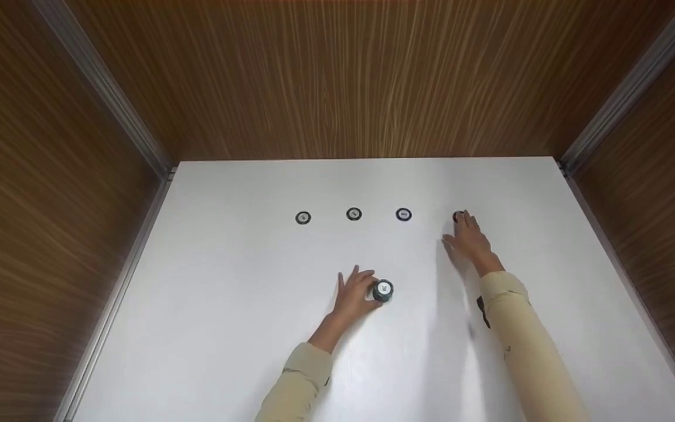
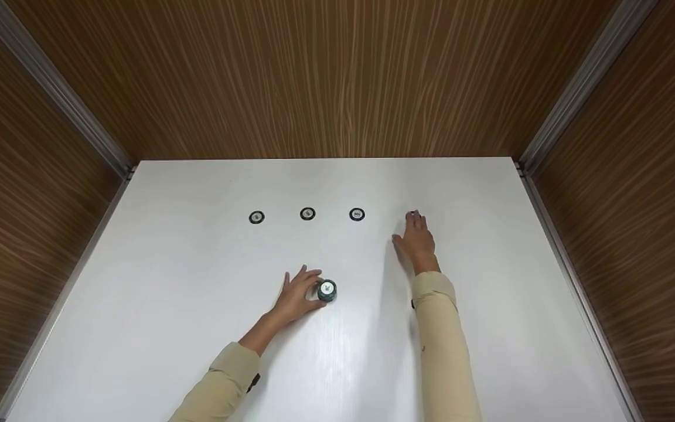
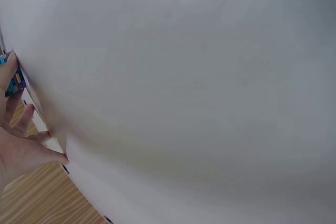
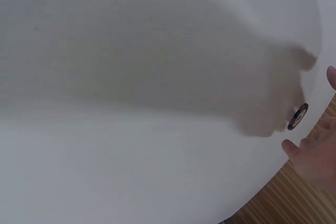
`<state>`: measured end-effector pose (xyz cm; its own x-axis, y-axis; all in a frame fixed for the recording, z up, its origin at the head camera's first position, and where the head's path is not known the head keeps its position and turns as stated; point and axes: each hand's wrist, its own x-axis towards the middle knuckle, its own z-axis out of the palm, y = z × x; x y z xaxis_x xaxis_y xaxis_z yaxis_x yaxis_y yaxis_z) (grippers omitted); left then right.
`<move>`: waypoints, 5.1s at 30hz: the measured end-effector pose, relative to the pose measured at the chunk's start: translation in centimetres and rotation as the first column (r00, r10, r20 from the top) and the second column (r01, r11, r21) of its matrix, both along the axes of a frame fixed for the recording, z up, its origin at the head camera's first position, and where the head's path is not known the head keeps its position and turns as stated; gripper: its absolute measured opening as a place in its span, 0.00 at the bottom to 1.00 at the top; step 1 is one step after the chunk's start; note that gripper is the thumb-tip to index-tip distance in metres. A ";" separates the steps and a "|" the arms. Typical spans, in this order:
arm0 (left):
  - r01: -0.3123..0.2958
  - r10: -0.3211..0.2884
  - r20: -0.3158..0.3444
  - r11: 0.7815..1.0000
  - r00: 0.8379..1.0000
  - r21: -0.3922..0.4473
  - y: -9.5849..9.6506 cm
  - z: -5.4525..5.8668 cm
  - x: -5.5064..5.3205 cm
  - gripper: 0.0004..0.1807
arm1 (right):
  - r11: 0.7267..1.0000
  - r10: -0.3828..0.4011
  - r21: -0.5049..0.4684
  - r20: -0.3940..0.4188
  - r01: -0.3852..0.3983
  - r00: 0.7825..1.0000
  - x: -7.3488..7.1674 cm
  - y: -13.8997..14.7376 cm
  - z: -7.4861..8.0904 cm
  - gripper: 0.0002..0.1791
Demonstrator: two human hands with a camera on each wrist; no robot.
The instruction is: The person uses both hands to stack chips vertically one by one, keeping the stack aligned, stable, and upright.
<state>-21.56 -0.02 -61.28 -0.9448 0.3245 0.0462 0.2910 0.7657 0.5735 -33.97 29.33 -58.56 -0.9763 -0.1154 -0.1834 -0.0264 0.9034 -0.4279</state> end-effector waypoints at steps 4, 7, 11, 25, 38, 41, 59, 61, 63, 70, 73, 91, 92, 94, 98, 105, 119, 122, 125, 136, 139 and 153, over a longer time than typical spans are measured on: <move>0.009 -0.009 -0.003 1.000 1.000 -0.016 0.0 0.1 -0.1 0.25 | 1.000 0.001 0.001 0.085 -0.001 0.996 0.3 0.3 -0.3 0.38; 0.009 -0.010 -0.006 1.000 1.000 -0.028 0.0 0.0 -0.1 0.25 | 1.000 0.002 0.012 0.067 -0.003 0.998 0.8 0.2 -0.9 0.37; 0.001 -0.001 -0.016 0.999 1.000 -0.039 -0.1 0.0 0.0 0.25 | 0.998 0.004 0.058 -0.159 0.005 0.987 1.2 0.1 -1.7 0.28; -0.001 0.000 -0.030 1.000 1.000 -0.016 -0.1 -0.2 0.0 0.24 | 0.999 -0.006 0.034 -0.288 0.017 0.958 1.9 -0.2 -2.8 0.19; -0.007 0.008 0.016 1.000 1.000 -0.029 0.1 -0.1 -0.2 0.25 | 0.999 0.035 0.033 -0.361 -0.025 0.932 2.2 0.2 -3.2 0.15; -0.010 0.011 0.015 0.999 1.000 -0.033 0.1 -0.2 -0.2 0.25 | 0.999 0.039 -0.015 -0.392 -0.048 0.919 2.1 0.3 -3.5 0.13; -0.002 0.002 0.001 0.999 1.000 -0.036 0.1 -0.3 -0.3 0.25 | 0.975 0.105 -0.129 -0.449 -0.180 0.887 3.1 -0.4 -2.7 0.06; -0.001 0.001 0.004 1.000 1.000 -0.029 0.1 -0.2 -0.2 0.25 | 0.974 0.121 -0.116 -0.459 -0.194 0.880 3.3 -0.6 -2.7 0.06; -0.002 0.003 0.006 1.000 1.000 -0.017 0.1 -0.2 -0.2 0.25 | 0.974 0.138 -0.099 -0.459 -0.205 0.878 3.5 -0.8 -2.6 0.06; -0.007 0.007 -0.004 1.000 1.000 -0.007 0.1 -0.2 0.0 0.25 | 0.970 0.199 -0.038 -0.450 -0.241 0.871 4.1 -1.9 -2.2 0.06; -0.005 0.005 -0.008 1.000 1.000 -0.004 0.1 -0.2 0.0 0.25 | 0.962 0.225 -0.033 -0.466 -0.271 0.856 4.4 -2.5 -2.1 0.05; -0.004 0.004 0.000 1.000 1.000 -0.009 0.1 -0.3 -0.2 0.24 | 0.922 0.331 -0.014 -0.489 -0.386 0.807 7.2 -6.5 -1.3 0.08; -0.007 0.007 0.005 1.000 1.000 -0.018 0.1 -0.3 -0.2 0.25 | 0.920 0.334 -0.018 -0.484 -0.390 0.809 7.3 -6.7 -1.1 0.09; -0.010 0.010 0.009 0.999 1.000 -0.031 0.2 -0.2 -0.2 0.25 | 0.916 0.339 -0.029 -0.477 -0.400 0.811 7.6 -7.2 -1.0 0.09; -0.011 0.010 -0.012 0.998 1.000 -0.065 0.2 -0.1 -0.1 0.25 | 0.912 0.344 -0.047 -0.454 -0.407 0.822 8.1 -8.1 -0.5 0.09; 0.000 -0.002 -0.021 0.998 1.000 -0.067 0.1 0.0 -0.1 0.25 | 0.896 0.369 -0.065 -0.444 -0.440 0.816 9.0 -9.7 0.4 0.10; 0.010 -0.010 -0.016 0.999 1.000 -0.047 0.0 0.1 -0.1 0.24 | 0.856 0.439 -0.045 -0.461 -0.514 0.771 10.8 -11.6 1.1 0.12; 0.011 -0.012 -0.022 0.999 1.000 -0.049 0.0 0.0 -0.1 0.24 | 0.852 0.454 -0.027 -0.457 -0.523 0.764 11.3 -11.9 1.2 0.13; 0.015 -0.017 -0.044 0.998 0.999 -0.055 0.0 -0.1 0.0 0.25 | 0.845 0.471 -0.010 -0.457 -0.534 0.754 11.8 -12.1 1.0 0.13; 0.016 -0.019 -0.081 0.999 0.997 -0.040 -0.2 -0.1 0.2 0.23 | 0.810 0.536 0.081 -0.503 -0.580 0.678 12.3 -12.4 0.0 0.14; 0.016 -0.020 -0.092 0.999 0.996 -0.046 -0.2 -0.1 0.2 0.23 | 0.798 0.550 0.093 -0.515 -0.595 0.657 12.3 -12.5 -0.2 0.13; 0.005 -0.012 -0.108 0.998 0.994 -0.059 0.0 -0.2 0.2 0.23 | 0.783 0.588 0.178 -0.524 -0.596 0.617 12.4 -12.6 -0.6 0.13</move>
<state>-21.37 0.00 -61.48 -0.9326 0.3374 0.1283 0.3552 0.7944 0.4926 -21.54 16.74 -59.20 -0.6277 -0.7011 0.3384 -0.7746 0.6056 -0.1820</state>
